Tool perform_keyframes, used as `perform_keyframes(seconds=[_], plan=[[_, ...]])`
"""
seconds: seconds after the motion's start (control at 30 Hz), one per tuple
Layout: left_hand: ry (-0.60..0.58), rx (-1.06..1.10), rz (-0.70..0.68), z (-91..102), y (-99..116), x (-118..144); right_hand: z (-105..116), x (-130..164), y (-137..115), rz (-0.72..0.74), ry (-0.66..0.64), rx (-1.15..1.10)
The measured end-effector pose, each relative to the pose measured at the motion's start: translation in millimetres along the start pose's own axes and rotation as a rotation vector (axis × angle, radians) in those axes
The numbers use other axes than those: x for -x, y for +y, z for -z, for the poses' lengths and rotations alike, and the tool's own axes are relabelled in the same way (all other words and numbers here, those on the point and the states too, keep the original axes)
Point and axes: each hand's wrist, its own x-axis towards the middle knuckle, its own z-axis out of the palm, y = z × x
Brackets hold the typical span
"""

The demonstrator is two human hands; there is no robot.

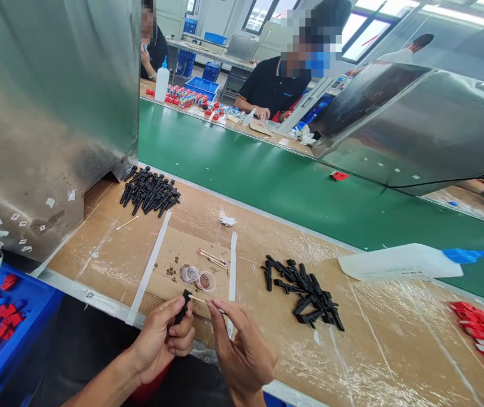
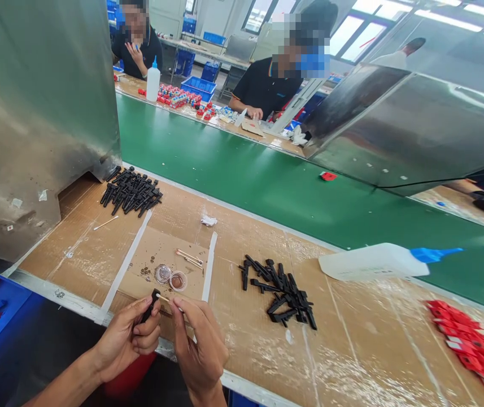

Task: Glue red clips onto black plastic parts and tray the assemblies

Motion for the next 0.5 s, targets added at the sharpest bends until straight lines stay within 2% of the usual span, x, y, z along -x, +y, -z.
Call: perform_keyframes(seconds=[0.3,0.37,0.5], plan=[[-0.016,0.003,-0.013,0.5,0.7,0.4,1.0,4.8,2.3,-0.013,-0.011,-0.03],[-0.013,0.011,-0.013,1.5,0.1,0.4,3.4,8.9,8.5,-0.082,0.05,-0.016],[-0.003,0.018,-0.009,3.7,-1.9,-0.7,3.4,6.5,27.4,-0.338,0.142,0.065]])
